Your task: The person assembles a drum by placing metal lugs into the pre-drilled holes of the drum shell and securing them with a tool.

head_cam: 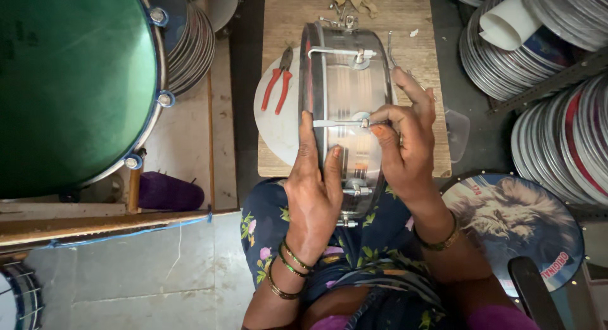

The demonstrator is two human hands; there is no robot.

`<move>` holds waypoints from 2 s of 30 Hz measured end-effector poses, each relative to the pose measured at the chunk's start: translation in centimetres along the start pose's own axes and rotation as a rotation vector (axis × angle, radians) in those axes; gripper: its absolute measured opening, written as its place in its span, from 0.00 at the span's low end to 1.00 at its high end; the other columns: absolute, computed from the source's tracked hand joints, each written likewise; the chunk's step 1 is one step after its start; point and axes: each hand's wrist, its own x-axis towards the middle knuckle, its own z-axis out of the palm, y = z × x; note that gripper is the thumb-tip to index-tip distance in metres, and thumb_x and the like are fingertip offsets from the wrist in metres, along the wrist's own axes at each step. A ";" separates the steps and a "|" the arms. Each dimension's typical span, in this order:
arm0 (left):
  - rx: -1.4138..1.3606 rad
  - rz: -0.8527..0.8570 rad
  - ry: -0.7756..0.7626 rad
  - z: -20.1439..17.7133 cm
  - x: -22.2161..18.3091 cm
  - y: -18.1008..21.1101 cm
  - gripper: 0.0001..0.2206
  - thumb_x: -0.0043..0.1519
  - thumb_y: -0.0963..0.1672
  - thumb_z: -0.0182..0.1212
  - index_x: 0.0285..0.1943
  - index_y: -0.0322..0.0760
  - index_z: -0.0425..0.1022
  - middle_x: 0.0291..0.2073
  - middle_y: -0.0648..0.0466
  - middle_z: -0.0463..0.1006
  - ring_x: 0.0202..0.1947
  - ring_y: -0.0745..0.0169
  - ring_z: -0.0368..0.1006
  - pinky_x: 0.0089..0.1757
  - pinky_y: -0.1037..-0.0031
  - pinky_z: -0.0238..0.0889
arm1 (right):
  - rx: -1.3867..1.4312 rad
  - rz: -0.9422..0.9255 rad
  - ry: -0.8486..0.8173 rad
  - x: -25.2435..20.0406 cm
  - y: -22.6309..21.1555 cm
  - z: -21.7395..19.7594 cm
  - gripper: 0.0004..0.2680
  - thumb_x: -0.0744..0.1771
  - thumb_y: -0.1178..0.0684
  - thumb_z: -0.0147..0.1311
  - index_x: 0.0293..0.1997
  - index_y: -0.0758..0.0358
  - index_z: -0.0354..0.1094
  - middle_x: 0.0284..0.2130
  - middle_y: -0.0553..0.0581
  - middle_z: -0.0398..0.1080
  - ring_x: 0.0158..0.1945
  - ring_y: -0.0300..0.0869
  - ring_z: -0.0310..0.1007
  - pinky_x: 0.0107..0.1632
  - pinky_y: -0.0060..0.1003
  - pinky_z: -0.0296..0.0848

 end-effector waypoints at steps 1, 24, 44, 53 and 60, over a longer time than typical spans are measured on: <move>-0.006 -0.001 0.001 0.0 0.0 0.0 0.26 0.69 0.39 0.57 0.76 0.25 0.54 0.60 0.28 0.74 0.52 0.41 0.81 0.47 0.65 0.74 | 0.002 -0.001 -0.006 0.1 0.0 0.1 0.06 0.72 0.54 0.52 0.44 0.67 0.71 0.70 0.67 0.59 0.76 0.57 0.57 0.81 0.54 0.38; -0.011 0.018 0.024 -0.1 0.0 -0.1 0.27 0.69 0.39 0.57 0.77 0.24 0.53 0.59 0.27 0.73 0.58 0.36 0.77 0.52 0.64 0.73 | 0.248 -0.035 -0.004 0.2 0.3 0.5 0.06 0.69 0.58 0.57 0.47 0.70 0.67 0.72 0.68 0.53 0.78 0.56 0.53 0.79 0.50 0.55; -0.009 0.038 0.016 0.1 0.0 0.1 0.26 0.70 0.39 0.57 0.76 0.24 0.55 0.60 0.27 0.74 0.54 0.40 0.80 0.49 0.65 0.75 | 0.206 0.025 -0.008 0.3 1.2 0.1 0.03 0.70 0.61 0.56 0.46 0.69 0.71 0.73 0.68 0.56 0.74 0.54 0.58 0.73 0.45 0.60; 0.000 -0.035 -0.017 0.3 -0.1 0.4 0.27 0.68 0.39 0.57 0.76 0.24 0.55 0.57 0.28 0.75 0.49 0.43 0.82 0.46 0.67 0.75 | 0.223 -0.002 -0.017 0.3 0.9 -0.4 0.06 0.68 0.58 0.60 0.46 0.69 0.72 0.70 0.69 0.57 0.76 0.56 0.59 0.73 0.47 0.61; 0.033 0.072 0.032 0.3 -0.1 0.3 0.26 0.70 0.39 0.57 0.77 0.25 0.55 0.60 0.27 0.74 0.54 0.41 0.80 0.50 0.66 0.74 | 0.173 -0.043 0.026 0.6 1.2 -0.1 0.05 0.69 0.56 0.63 0.44 0.68 0.74 0.65 0.66 0.64 0.70 0.52 0.61 0.73 0.46 0.59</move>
